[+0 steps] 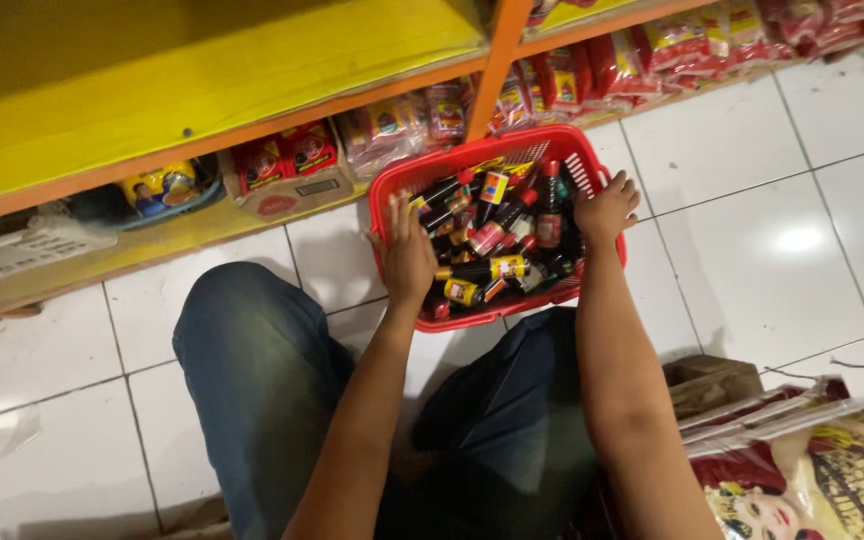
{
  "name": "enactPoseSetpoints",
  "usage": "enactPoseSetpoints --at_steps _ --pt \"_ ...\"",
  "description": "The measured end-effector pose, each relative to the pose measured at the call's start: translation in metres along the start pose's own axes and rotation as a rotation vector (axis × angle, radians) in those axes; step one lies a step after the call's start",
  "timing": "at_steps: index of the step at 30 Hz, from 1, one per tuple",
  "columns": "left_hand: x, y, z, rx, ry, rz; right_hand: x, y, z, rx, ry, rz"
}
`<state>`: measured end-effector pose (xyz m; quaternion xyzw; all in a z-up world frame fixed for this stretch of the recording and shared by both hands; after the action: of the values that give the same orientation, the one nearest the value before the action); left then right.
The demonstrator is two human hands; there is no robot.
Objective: The person sits on the floor and moves sauce bottles and food packets from a red basket onto shelves, and rearranges items between the shelves and the basket.
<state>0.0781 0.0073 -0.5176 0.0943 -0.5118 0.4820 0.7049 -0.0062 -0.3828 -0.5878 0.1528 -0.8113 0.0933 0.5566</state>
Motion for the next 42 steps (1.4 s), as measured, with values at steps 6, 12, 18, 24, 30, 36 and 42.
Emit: enactPoseSetpoints --at_steps 6,12,18,24,30,36,42 --pt "-0.027 -0.001 -0.021 0.006 -0.293 -0.366 -0.017 -0.001 0.031 -0.147 0.252 -0.084" --pt "-0.049 0.010 -0.039 -0.208 -0.820 -0.459 -0.008 0.010 0.033 -0.221 0.339 -0.194" --pt "-0.016 0.045 -0.083 -0.165 -0.888 -0.505 -0.026 0.031 -0.002 -0.098 0.464 -0.601" --pt "0.066 0.096 -0.152 -0.027 -0.999 -0.307 -0.068 0.087 -0.067 0.126 0.499 -1.029" --pt "0.138 0.138 -0.213 0.286 -0.514 0.067 -0.105 0.156 -0.160 0.302 0.497 -1.079" --pt "0.157 0.143 -0.223 0.186 -0.364 0.094 -0.108 0.182 -0.207 0.435 0.652 -0.983" --pt "0.163 0.130 -0.222 0.237 -0.266 0.046 -0.103 0.174 -0.186 0.468 0.726 -0.915"
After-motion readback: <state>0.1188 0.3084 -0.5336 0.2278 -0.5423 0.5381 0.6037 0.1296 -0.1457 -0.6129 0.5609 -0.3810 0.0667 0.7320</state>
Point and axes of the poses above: each hand's wrist, its own y-axis away from the middle knuckle, its own x-axis out of the back of the hand, z = x × y, the point moved 7 cm from there along -y, towards the middle knuckle, and after that the axes turned 13 degrees about -x, right-handed, at the moved point
